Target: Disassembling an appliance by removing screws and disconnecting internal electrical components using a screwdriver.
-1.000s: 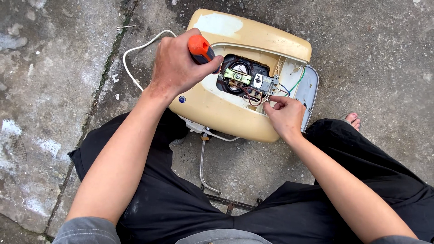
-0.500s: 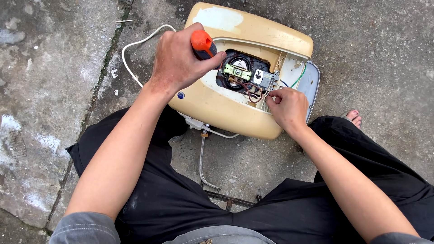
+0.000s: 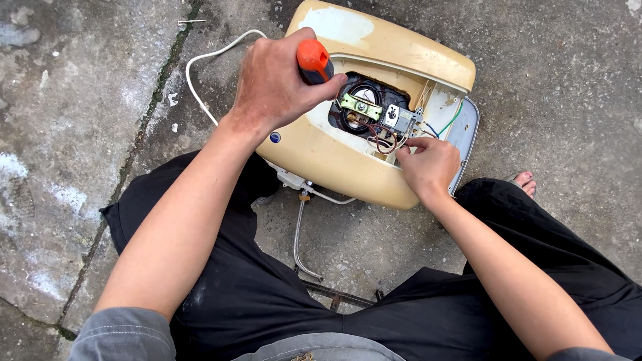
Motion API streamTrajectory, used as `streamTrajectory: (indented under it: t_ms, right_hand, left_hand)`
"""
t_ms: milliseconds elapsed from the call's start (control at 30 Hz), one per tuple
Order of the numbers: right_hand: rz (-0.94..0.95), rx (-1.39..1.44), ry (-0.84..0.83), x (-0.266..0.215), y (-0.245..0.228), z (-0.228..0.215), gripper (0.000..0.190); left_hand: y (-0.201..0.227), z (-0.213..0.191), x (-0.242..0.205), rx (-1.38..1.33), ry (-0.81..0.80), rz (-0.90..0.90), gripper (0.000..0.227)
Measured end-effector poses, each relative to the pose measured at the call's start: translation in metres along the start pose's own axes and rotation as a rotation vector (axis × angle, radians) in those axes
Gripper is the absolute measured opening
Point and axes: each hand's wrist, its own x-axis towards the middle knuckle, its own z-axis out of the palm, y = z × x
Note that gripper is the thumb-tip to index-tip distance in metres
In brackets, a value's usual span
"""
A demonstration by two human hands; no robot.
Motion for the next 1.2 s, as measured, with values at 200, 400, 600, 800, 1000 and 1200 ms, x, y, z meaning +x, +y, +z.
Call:
streamTrajectory:
  t_ms: [200,400,600,800,1000,1200]
  right_hand:
    - [0.151,0.087,-0.160,0.004,-0.002,-0.012,0.020]
    - [-0.030,0.076,-0.073,-0.007,-0.009,-0.020,0.022]
    - [-0.050,0.103,-0.107,-0.001,0.001,-0.018,0.017]
    - [-0.238,0.104,0.089,0.000,0.002,-0.009,0.016]
    - [-0.331,0.151,0.155,0.013,0.021,-0.016,0.009]
    - [-0.110,0.107,0.320,0.062,0.159,-0.003,0.016]
  left_hand:
    - [0.005,-0.004,-0.002,-0.004,0.041,-0.010,0.034]
    - [0.007,-0.004,-0.001,0.064,0.066,-0.005,0.035]
    - [0.007,-0.002,0.001,0.062,0.057,-0.003,0.035]
    - [0.009,0.002,0.002,0.071,0.055,0.020,0.034]
    - [0.011,0.000,0.004,0.043,0.004,0.013,0.036]
    - [0.022,-0.006,0.007,0.025,-0.124,-0.020,0.038]
